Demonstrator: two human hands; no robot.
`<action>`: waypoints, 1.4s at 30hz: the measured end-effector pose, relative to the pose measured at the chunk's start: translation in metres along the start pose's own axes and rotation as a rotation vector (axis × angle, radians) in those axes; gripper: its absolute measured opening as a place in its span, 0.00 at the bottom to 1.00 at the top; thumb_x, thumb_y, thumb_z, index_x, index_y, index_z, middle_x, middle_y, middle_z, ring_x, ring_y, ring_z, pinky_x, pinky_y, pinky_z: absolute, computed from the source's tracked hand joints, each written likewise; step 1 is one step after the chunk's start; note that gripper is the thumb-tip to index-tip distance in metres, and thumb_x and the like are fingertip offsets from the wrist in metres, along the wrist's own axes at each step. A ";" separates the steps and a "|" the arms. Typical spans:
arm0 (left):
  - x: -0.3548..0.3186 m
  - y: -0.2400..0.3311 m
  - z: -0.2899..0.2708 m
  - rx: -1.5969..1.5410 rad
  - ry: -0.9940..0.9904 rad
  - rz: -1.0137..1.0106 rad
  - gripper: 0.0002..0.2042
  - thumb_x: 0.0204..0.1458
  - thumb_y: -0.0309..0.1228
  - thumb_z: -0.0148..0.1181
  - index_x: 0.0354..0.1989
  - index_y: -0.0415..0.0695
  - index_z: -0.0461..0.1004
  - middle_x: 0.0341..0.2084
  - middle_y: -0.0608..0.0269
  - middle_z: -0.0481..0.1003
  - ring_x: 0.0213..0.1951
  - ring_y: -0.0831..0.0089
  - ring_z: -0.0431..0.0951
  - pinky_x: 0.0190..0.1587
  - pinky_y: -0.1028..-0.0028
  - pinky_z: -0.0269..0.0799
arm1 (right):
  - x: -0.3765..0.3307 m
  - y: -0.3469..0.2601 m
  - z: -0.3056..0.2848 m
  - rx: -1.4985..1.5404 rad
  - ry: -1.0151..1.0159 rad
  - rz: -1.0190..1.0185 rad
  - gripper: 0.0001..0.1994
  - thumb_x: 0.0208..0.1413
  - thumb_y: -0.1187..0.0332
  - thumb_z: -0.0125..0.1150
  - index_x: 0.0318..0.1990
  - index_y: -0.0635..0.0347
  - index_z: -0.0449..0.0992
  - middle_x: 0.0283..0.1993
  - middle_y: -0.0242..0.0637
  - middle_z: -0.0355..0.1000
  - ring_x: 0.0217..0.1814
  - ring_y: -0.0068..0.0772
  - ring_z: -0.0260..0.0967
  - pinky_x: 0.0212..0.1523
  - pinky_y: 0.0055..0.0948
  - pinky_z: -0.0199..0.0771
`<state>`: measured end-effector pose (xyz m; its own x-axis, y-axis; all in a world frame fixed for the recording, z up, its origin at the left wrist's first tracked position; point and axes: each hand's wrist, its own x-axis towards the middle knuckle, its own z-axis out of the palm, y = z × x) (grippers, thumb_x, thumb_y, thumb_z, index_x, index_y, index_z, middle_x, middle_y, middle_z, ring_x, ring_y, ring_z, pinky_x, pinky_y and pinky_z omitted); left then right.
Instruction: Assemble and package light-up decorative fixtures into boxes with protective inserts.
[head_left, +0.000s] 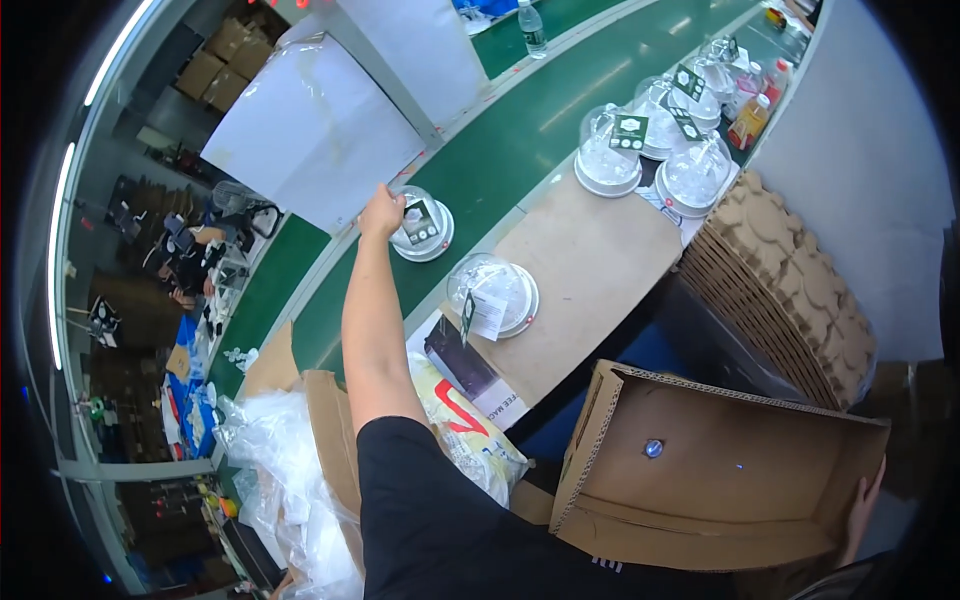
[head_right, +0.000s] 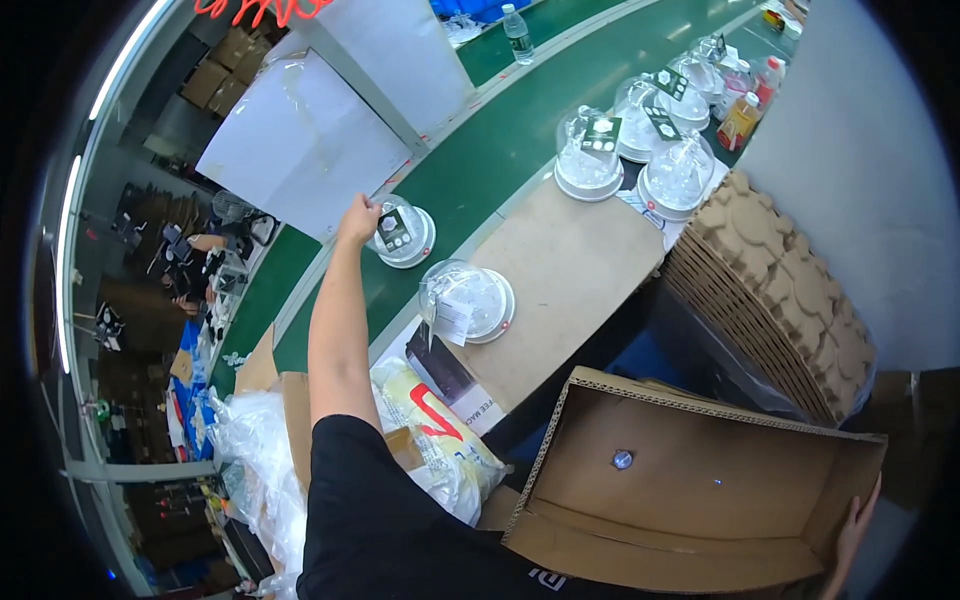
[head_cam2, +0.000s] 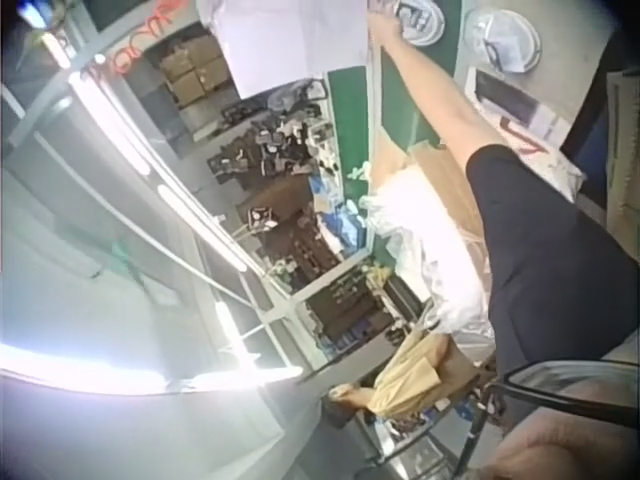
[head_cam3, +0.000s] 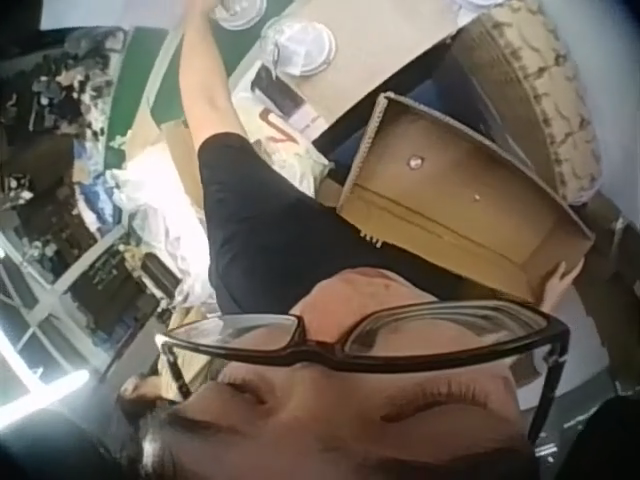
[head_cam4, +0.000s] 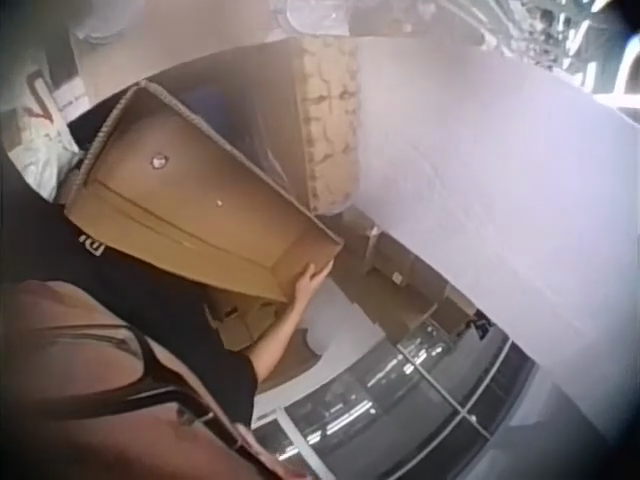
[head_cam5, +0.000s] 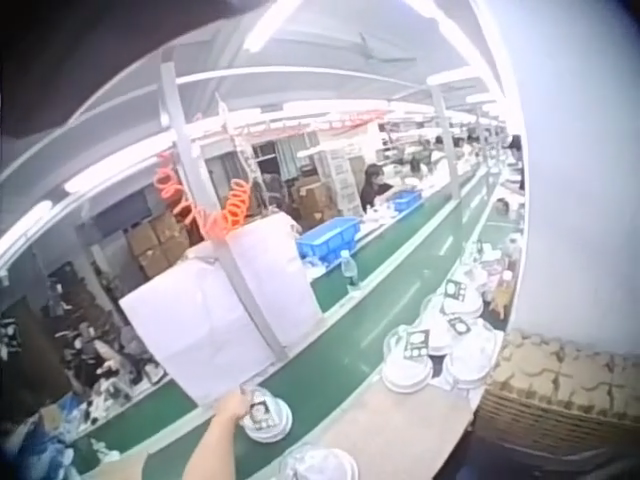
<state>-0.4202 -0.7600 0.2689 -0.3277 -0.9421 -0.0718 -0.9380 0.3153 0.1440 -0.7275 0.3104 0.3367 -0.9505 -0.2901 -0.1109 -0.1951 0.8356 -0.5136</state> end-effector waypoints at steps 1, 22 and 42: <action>-0.004 0.008 0.004 0.002 -0.004 0.001 0.20 0.58 0.49 0.56 0.51 0.48 0.70 0.48 0.48 0.78 0.53 0.51 0.77 0.52 0.50 0.70 | -0.005 0.001 -0.002 -0.002 -0.002 0.004 0.29 0.71 0.62 0.43 0.76 0.56 0.48 0.78 0.46 0.47 0.80 0.45 0.43 0.76 0.37 0.42; -0.173 0.278 0.052 -0.303 0.108 0.609 0.17 0.59 0.44 0.53 0.41 0.42 0.74 0.37 0.39 0.78 0.42 0.39 0.78 0.43 0.48 0.72 | -0.023 -0.056 0.004 -0.008 0.085 -0.126 0.31 0.64 0.79 0.43 0.75 0.58 0.48 0.72 0.55 0.58 0.76 0.50 0.54 0.71 0.39 0.56; -0.632 0.444 -0.039 -0.017 -0.570 2.027 0.22 0.58 0.35 0.59 0.59 0.40 0.71 0.56 0.53 0.73 0.60 0.54 0.71 0.62 0.55 0.66 | -0.044 -0.079 0.000 0.064 0.353 -0.325 0.21 0.60 0.76 0.56 0.60 0.62 0.66 0.68 0.44 0.59 0.67 0.51 0.63 0.62 0.41 0.71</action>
<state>-0.6250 -0.0290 0.4163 -0.6382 0.7674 -0.0618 0.6896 0.6056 0.3971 -0.6702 0.2572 0.3822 -0.8690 -0.3462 0.3536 -0.4908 0.6940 -0.5267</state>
